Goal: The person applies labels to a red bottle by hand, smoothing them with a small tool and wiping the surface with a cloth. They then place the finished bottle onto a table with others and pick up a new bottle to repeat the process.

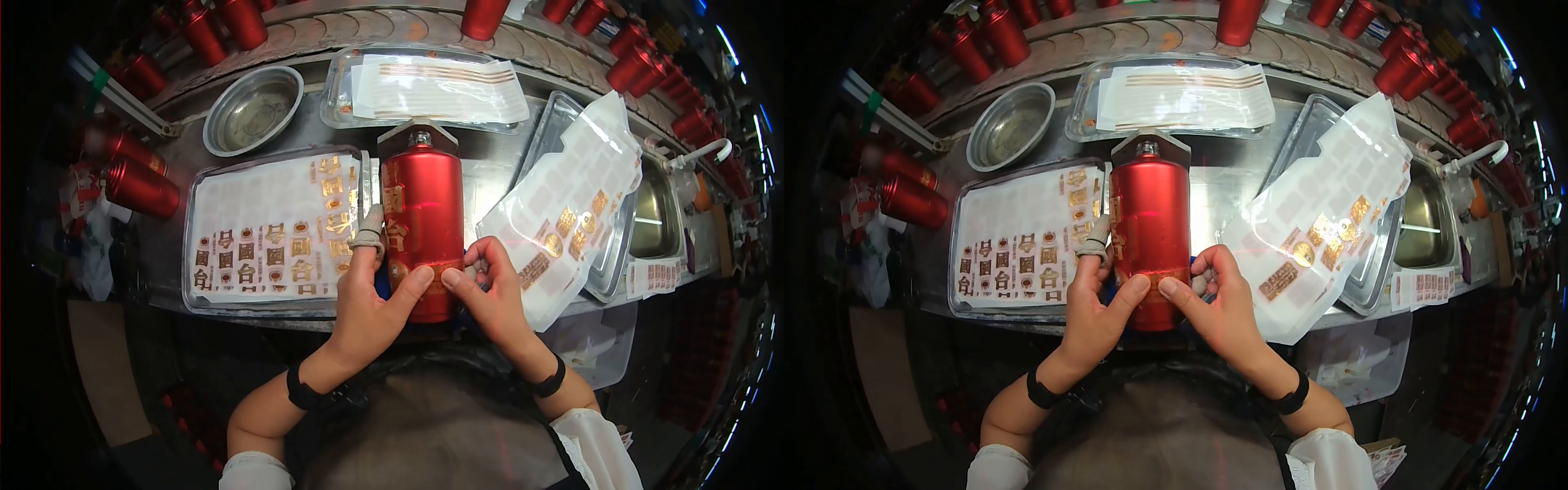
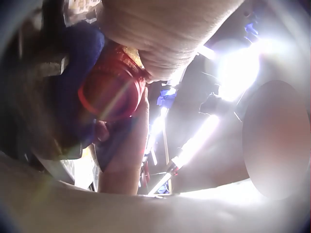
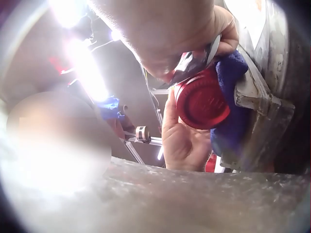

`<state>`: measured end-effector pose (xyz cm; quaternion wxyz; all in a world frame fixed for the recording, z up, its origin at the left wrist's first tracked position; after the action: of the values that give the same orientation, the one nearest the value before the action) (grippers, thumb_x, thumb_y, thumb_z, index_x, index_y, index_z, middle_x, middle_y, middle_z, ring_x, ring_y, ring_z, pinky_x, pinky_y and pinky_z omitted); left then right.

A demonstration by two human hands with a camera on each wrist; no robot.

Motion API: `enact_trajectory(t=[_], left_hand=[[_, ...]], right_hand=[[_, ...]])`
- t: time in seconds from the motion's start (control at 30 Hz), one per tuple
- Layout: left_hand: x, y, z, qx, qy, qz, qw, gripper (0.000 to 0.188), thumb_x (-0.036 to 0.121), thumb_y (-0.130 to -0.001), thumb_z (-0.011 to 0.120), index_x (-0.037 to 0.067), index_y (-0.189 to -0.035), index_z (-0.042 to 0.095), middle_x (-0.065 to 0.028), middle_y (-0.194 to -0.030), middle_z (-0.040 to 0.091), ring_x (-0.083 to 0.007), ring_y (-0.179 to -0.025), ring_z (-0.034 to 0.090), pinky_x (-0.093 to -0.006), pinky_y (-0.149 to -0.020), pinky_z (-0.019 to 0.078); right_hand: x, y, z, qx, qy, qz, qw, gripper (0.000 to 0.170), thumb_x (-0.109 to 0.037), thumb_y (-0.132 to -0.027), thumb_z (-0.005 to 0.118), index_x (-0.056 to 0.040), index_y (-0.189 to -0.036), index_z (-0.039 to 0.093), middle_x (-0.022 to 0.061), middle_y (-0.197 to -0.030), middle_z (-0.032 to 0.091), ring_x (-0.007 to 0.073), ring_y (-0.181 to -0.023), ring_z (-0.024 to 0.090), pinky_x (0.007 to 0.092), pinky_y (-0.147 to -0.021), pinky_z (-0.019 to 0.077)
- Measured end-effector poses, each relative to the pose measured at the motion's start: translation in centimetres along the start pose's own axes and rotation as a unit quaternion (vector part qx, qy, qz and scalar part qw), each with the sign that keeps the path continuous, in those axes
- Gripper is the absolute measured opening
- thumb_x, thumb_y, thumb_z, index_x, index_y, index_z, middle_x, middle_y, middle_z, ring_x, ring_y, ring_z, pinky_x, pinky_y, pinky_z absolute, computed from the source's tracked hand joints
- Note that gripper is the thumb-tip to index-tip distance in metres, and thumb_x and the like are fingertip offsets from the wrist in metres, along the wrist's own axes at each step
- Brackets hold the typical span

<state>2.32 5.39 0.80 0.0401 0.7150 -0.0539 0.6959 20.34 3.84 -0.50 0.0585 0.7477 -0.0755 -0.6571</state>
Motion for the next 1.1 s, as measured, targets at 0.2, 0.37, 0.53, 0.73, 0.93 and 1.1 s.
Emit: enact_trajectory(t=[0.2,0.37,0.53,0.73,0.93,1.1], left_hand=[[0.6,0.2,-0.3,-0.033,-0.009,0.012,0.999,0.078,0.022,-0.089,0.075,-0.010,-0.145,0.032,-0.0219,-0.132,0.056,-0.0255,-0.122,0.058,-0.0377,-0.105,0.0434],[0.2,0.1,-0.3,-0.037,0.015,0.022,0.999,0.081,0.022,-0.088,0.075,-0.009,-0.148,0.029,-0.0212,-0.139,0.049,-0.0261,-0.129,0.051,-0.0382,-0.109,0.0385],[-1.0,0.4,-0.6,-0.086,-0.014,-0.043,0.995,0.086,0.021,-0.089,0.074,-0.005,-0.153,0.022,-0.0182,-0.151,0.038,-0.0252,-0.140,0.039,-0.0379,-0.115,0.0312],[0.6,-0.1,-0.2,-0.072,0.044,-0.003,0.996,0.083,0.019,-0.090,0.072,-0.004,-0.153,0.023,-0.0177,-0.152,0.036,-0.0250,-0.142,0.037,-0.0381,-0.116,0.0301],[0.3,-0.6,-0.1,-0.010,0.056,-0.044,0.997,0.054,0.021,-0.090,0.075,-0.007,-0.126,0.047,-0.0172,-0.121,0.062,-0.0207,-0.114,0.060,-0.0352,-0.099,0.0463],[0.9,-0.8,0.0,-0.017,0.044,-0.017,0.999,0.057,0.022,-0.090,0.074,-0.007,-0.129,0.046,-0.0180,-0.122,0.061,-0.0215,-0.114,0.060,-0.0347,-0.099,0.0461]], right_hand=[[-0.5,-0.1,0.0,-0.017,-0.007,0.003,1.000,0.042,-0.030,-0.083,0.081,-0.0078,-0.097,0.049,-0.0039,-0.080,0.052,0.0040,-0.073,0.041,0.0205,-0.065,0.0373],[0.2,-0.1,0.1,-0.034,-0.040,0.013,0.999,0.043,-0.030,-0.083,0.082,-0.0081,-0.098,0.048,-0.0040,-0.083,0.054,0.0024,-0.073,0.043,0.0187,-0.064,0.0383],[-1.1,0.0,0.2,-0.042,-0.039,0.017,0.998,0.042,-0.028,-0.084,0.081,-0.0084,-0.098,0.047,-0.0030,-0.085,0.055,0.0019,-0.074,0.047,0.0179,-0.065,0.0405],[-0.9,-0.2,0.2,-0.048,-0.044,0.001,0.998,0.038,-0.027,-0.086,0.080,-0.0087,-0.098,0.048,-0.0031,-0.087,0.055,0.0017,-0.075,0.047,0.0173,-0.065,0.0399],[0.7,-0.3,0.0,-0.042,-0.087,0.043,0.994,0.033,-0.029,-0.089,0.076,-0.0102,-0.095,0.050,-0.0072,-0.085,0.048,0.0018,-0.073,0.038,0.0176,-0.064,0.0358],[0.8,-0.3,-0.1,-0.047,-0.066,0.040,0.996,0.031,-0.029,-0.090,0.075,-0.0100,-0.094,0.050,-0.0069,-0.085,0.048,0.0022,-0.073,0.037,0.0181,-0.064,0.0349]])
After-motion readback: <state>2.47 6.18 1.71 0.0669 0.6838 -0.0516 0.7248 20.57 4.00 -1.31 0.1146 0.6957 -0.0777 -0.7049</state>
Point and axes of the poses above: each hand's wrist, its own y-axis away from the middle knuckle, its own z-axis out of the palm, x = y × z, the point moved 6 cm from there along -y, towards the middle knuckle
